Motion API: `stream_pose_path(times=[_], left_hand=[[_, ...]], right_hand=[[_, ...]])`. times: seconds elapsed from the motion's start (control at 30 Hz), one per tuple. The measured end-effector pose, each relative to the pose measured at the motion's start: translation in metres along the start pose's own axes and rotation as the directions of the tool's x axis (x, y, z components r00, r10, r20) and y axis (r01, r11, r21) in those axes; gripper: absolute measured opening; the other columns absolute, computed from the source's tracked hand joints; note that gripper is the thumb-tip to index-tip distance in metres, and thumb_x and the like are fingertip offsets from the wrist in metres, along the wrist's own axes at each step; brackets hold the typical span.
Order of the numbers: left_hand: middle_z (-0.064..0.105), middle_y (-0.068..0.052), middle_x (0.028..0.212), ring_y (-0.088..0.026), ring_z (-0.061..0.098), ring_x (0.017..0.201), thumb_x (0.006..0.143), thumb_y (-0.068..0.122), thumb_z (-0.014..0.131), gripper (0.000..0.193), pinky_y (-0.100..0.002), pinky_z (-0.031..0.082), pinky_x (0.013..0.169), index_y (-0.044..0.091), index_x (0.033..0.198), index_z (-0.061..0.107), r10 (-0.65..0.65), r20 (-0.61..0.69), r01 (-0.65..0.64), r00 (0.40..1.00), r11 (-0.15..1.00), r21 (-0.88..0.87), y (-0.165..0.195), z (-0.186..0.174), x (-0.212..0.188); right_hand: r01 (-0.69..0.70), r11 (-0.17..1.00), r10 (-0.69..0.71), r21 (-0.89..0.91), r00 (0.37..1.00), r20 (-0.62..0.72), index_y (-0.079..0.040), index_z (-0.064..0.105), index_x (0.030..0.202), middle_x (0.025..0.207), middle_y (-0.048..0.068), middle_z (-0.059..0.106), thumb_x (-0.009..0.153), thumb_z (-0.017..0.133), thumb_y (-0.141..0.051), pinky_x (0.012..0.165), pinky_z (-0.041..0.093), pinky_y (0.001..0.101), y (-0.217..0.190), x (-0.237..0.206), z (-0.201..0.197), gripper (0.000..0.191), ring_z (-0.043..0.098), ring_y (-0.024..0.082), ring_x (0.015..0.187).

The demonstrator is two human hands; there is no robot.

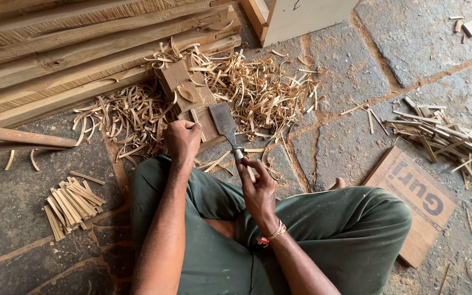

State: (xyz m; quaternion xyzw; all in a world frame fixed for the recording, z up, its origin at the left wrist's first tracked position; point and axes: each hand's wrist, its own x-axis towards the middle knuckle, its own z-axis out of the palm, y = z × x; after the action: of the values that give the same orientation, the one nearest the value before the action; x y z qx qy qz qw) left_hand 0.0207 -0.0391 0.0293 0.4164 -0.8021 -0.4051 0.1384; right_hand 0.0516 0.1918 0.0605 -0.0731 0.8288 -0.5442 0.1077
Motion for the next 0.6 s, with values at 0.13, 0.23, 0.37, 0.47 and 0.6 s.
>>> stream_pose_path(times=[0.13,0.23,0.37,0.47,0.6], left_hand=[[0.073,-0.010,0.072,-0.022,0.072,0.059,0.088,0.024,0.074,0.019,-0.045,0.063,0.060,0.005,0.088,0.075,-0.167,0.116,0.183,0.979,0.972,-0.147,0.003,-0.006,0.000],[0.073,-0.010,0.073,-0.022,0.070,0.064,0.091,0.035,0.075,0.030,-0.047,0.057,0.070,0.005,0.086,0.074,-0.038,-0.045,0.035,0.998,0.998,-0.059,0.009,-0.016,-0.003],[0.075,-0.006,0.081,-0.018,0.070,0.074,0.100,0.044,0.059,0.040,-0.042,0.057,0.079,0.011,0.085,0.076,0.490,-0.200,-0.525,0.848,0.829,-0.195,0.027,-0.017,-0.031],[0.074,-0.007,0.090,-0.026,0.070,0.089,0.108,0.052,0.050,0.049,-0.041,0.052,0.096,0.015,0.087,0.074,0.902,-0.171,-0.893,0.396,0.335,-0.301,0.037,-0.006,-0.072],[0.059,-0.008,0.057,-0.024,0.059,0.061,0.099,0.049,0.064,0.057,-0.048,0.052,0.094,0.011,0.056,0.060,0.940,0.078,-0.888,0.332,0.339,-0.311,0.035,0.000,-0.102]], right_hand=[[-0.025,1.000,0.025,-0.019,1.000,0.002,-0.013,0.073,0.119,0.048,-0.006,0.051,0.099,0.067,-0.027,0.040,0.019,0.0304,-0.003,0.000,-0.003,0.026,0.039,0.003,0.040],[-0.060,0.997,0.061,-0.045,0.998,0.018,-0.014,0.073,0.121,0.048,-0.005,0.054,0.099,0.066,-0.026,0.038,0.019,0.0310,-0.010,-0.005,-0.013,0.026,0.041,0.004,0.039],[0.138,0.989,-0.139,-0.047,0.990,-0.010,-0.008,0.075,0.120,0.060,-0.005,0.063,0.099,0.069,-0.020,0.040,0.029,0.0270,-0.025,-0.030,-0.036,0.025,0.047,0.002,0.049],[0.073,0.978,-0.075,-0.193,0.997,-0.001,-0.006,0.077,0.112,0.053,0.001,0.060,0.095,0.072,-0.018,0.040,0.030,0.0264,-0.038,-0.061,-0.054,0.022,0.046,0.003,0.046],[-0.029,0.990,0.033,-0.139,0.999,0.026,-0.005,0.077,0.117,0.061,0.003,0.071,0.093,0.072,-0.013,0.042,0.035,0.0237,-0.049,-0.087,-0.056,0.026,0.048,0.000,0.050]])
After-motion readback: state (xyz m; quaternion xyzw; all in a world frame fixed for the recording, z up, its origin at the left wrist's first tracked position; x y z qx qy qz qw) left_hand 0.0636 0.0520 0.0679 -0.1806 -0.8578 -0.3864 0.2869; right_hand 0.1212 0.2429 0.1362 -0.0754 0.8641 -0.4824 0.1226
